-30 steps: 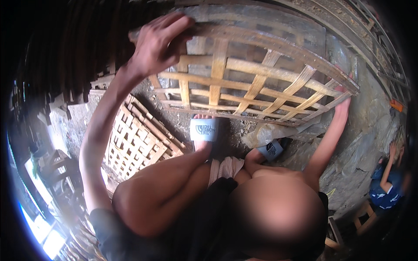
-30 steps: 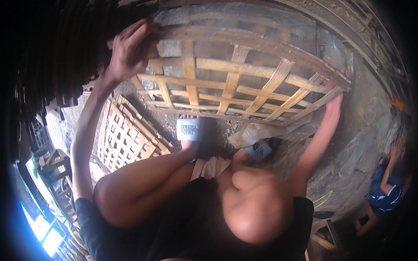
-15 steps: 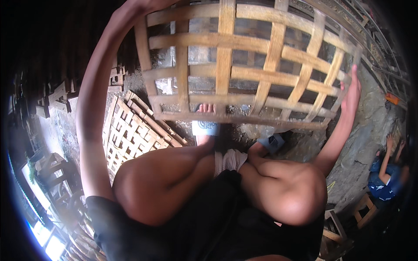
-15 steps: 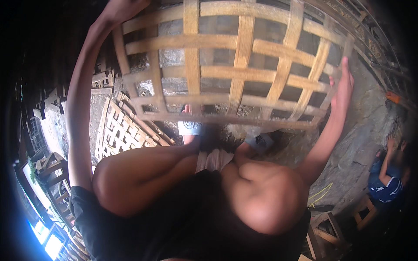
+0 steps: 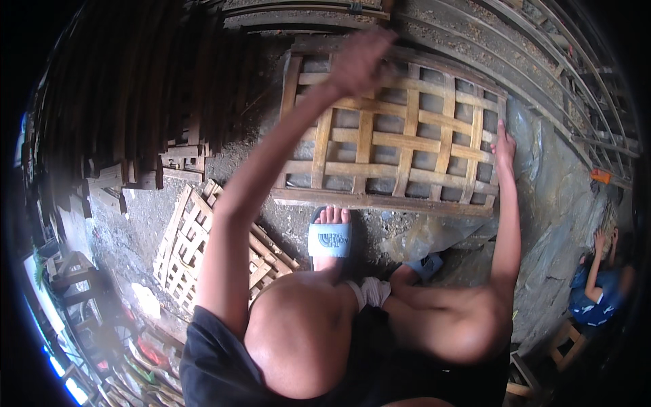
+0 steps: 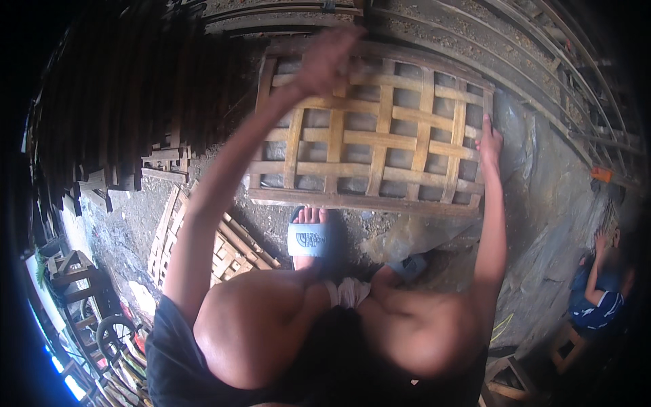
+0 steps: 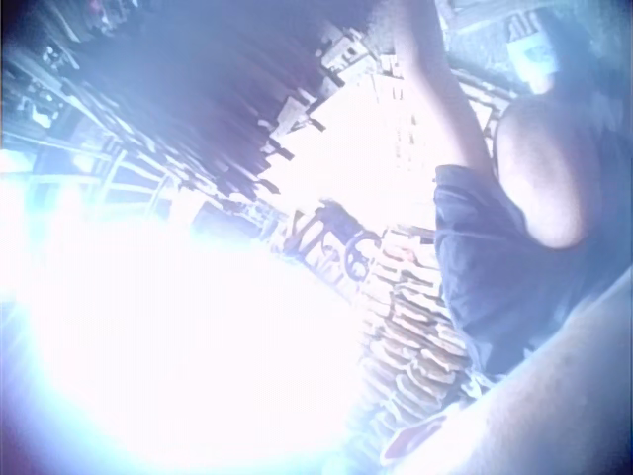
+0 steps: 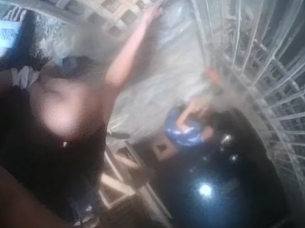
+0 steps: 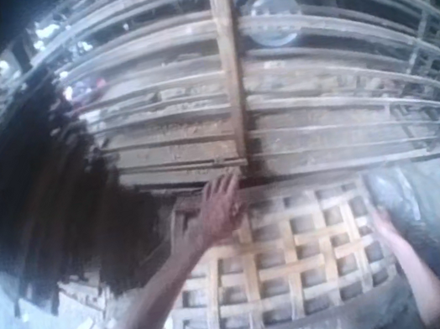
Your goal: The person sits on the floor and assembles a wooden lattice frame by hand. They fit a curved wooden piece into the frame, adjust the joints, and then place a clear plastic sheet over the completed lattice.
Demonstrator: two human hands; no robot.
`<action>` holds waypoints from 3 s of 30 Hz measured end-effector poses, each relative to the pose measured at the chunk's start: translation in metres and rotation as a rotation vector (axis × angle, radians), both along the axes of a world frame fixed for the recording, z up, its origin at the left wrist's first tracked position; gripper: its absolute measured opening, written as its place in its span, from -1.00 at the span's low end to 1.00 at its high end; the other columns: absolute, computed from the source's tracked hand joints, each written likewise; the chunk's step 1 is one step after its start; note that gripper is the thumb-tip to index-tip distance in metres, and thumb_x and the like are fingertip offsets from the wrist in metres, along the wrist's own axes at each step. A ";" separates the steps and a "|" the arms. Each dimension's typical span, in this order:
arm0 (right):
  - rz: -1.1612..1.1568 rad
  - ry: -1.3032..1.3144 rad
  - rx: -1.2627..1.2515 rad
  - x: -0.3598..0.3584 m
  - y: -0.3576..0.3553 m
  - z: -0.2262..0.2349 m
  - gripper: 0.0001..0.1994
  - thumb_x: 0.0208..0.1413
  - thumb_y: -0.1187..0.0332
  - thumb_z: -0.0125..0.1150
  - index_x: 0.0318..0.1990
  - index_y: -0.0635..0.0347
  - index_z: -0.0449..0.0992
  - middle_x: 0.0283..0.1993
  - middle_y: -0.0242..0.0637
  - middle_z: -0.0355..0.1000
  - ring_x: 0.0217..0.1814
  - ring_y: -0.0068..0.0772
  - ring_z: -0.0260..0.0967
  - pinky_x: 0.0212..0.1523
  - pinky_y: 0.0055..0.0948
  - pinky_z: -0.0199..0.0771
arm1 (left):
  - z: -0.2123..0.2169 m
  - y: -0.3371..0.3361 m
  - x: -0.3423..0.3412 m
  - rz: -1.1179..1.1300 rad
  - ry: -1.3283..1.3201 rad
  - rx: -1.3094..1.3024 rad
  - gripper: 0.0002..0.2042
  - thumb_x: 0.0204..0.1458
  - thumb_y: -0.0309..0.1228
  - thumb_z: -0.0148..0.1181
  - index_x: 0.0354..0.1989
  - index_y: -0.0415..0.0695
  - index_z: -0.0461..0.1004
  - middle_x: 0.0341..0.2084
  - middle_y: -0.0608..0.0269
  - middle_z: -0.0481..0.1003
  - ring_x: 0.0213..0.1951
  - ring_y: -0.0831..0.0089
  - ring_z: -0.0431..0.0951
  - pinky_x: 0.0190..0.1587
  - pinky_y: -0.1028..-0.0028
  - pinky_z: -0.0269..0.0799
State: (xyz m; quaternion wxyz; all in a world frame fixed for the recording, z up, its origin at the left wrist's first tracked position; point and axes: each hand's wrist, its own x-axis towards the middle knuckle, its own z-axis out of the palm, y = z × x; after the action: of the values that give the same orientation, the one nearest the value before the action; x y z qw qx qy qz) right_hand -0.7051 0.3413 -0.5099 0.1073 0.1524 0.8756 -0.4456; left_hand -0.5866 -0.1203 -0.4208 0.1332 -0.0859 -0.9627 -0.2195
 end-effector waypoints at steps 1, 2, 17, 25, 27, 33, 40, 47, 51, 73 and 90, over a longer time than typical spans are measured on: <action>-0.004 0.022 -0.030 0.005 -0.017 -0.004 -0.20 0.26 -0.33 0.24 0.18 0.40 0.61 -0.41 -0.33 0.48 -0.53 -0.55 0.28 -0.48 -0.46 0.34 | -0.018 0.024 0.018 -0.018 0.019 -0.094 -0.33 0.38 -0.03 -0.04 0.57 -0.09 0.09 0.53 0.03 0.16 0.57 0.12 0.07 0.61 -0.06 -0.22; -0.007 0.041 -0.056 0.011 -0.035 -0.009 -0.19 0.27 -0.33 0.23 0.16 0.41 0.61 -0.39 -0.32 0.49 -0.53 -0.55 0.28 -0.49 -0.45 0.35 | -0.038 0.033 0.037 -0.036 0.031 -0.184 -0.31 0.42 0.08 -0.19 0.59 -0.06 0.05 0.58 0.07 0.09 0.61 0.16 -0.01 0.62 -0.05 -0.30; 0.125 0.294 1.025 0.030 -0.054 0.025 -0.21 0.39 -0.31 -0.05 0.21 0.40 0.51 0.23 0.25 0.46 0.36 0.19 0.37 0.38 0.19 0.24 | -0.003 0.012 0.166 0.450 -0.271 -0.443 -0.30 0.45 0.05 -0.33 0.62 -0.15 -0.04 0.64 0.03 -0.10 0.64 0.13 -0.16 0.63 0.01 -0.29; 0.908 0.705 0.560 0.180 -0.190 0.053 -0.27 0.49 -0.08 -0.11 0.58 0.29 0.09 0.67 0.06 -0.01 0.74 0.02 -0.16 0.69 0.08 -0.27 | -0.026 0.035 0.192 0.434 -0.114 -0.174 -0.44 0.44 -0.15 -0.20 0.59 0.09 0.13 0.62 0.18 0.02 0.58 0.09 0.08 0.60 -0.09 -0.17; 0.916 0.681 0.471 0.188 -0.193 0.025 -0.21 0.51 -0.15 -0.31 0.60 0.34 -0.04 0.72 0.01 -0.19 0.78 -0.09 -0.31 0.71 0.01 -0.36 | -0.042 -0.002 0.218 0.760 -0.157 -0.426 -0.43 0.48 -0.10 -0.28 0.63 0.14 0.06 0.63 0.09 -0.02 0.62 0.02 -0.05 0.58 -0.20 -0.29; 0.807 0.577 0.514 0.160 -0.159 0.033 -0.22 0.53 -0.14 -0.32 0.60 0.35 -0.05 0.72 0.06 -0.24 0.79 -0.08 -0.40 0.72 -0.03 -0.50 | -0.031 0.009 0.225 0.713 -0.170 -0.121 -0.37 0.47 0.00 -0.32 0.64 0.02 0.02 0.64 0.02 -0.07 0.63 -0.01 -0.12 0.58 -0.14 -0.19; 0.301 0.504 0.764 0.080 -0.051 0.053 -0.30 0.56 -0.06 -0.38 0.61 0.30 -0.05 0.73 0.06 -0.30 0.79 0.01 -0.49 0.70 0.06 -0.56 | -0.042 0.015 0.219 0.679 -0.088 -0.114 -0.38 0.46 0.00 -0.31 0.62 0.02 0.09 0.61 -0.05 -0.01 0.61 -0.08 -0.04 0.58 -0.03 -0.10; 0.740 0.575 0.574 0.134 -0.087 0.021 -0.17 0.50 -0.25 -0.51 0.62 0.26 -0.06 0.74 -0.04 -0.30 0.79 -0.08 -0.42 0.71 0.00 -0.56 | -0.039 0.007 0.227 0.714 -0.120 -0.146 -0.36 0.45 0.01 -0.28 0.62 0.01 0.07 0.62 -0.02 -0.01 0.60 -0.08 -0.03 0.56 -0.10 -0.13; 0.305 0.172 0.960 0.083 0.014 0.034 -0.18 0.51 -0.25 -0.51 0.62 0.26 -0.04 0.74 -0.08 -0.24 0.79 -0.10 -0.42 0.71 -0.04 -0.61 | -0.053 0.014 0.215 0.671 -0.087 -0.123 -0.36 0.45 0.02 -0.29 0.62 0.01 0.08 0.61 -0.05 0.00 0.59 -0.10 0.00 0.56 -0.08 -0.10; 0.332 0.257 0.791 0.082 -0.025 0.087 -0.44 0.56 0.07 -0.25 0.23 0.41 0.51 0.14 0.43 0.50 0.09 0.10 0.62 0.18 0.08 0.59 | -0.045 0.029 0.209 0.674 -0.090 -0.131 -0.36 0.43 0.02 -0.24 0.64 0.10 0.05 0.62 0.02 -0.01 0.61 -0.05 -0.02 0.56 -0.15 -0.13; 0.626 0.509 0.703 0.120 0.000 0.051 -0.44 0.56 0.06 -0.23 0.42 0.30 0.38 0.50 0.19 0.27 0.59 0.17 0.18 0.55 0.05 0.15 | -0.033 0.028 0.220 0.741 -0.090 -0.113 -0.36 0.42 -0.02 -0.20 0.63 0.05 0.07 0.61 -0.02 0.02 0.55 -0.13 0.09 0.51 -0.12 0.00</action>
State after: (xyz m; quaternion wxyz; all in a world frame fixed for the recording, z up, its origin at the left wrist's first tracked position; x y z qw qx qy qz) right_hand -0.5853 0.3413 -0.4586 -0.0382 -0.2021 0.9740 -0.0950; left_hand -0.3664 -0.0928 -0.4539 0.1562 0.2706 -0.9440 -0.1064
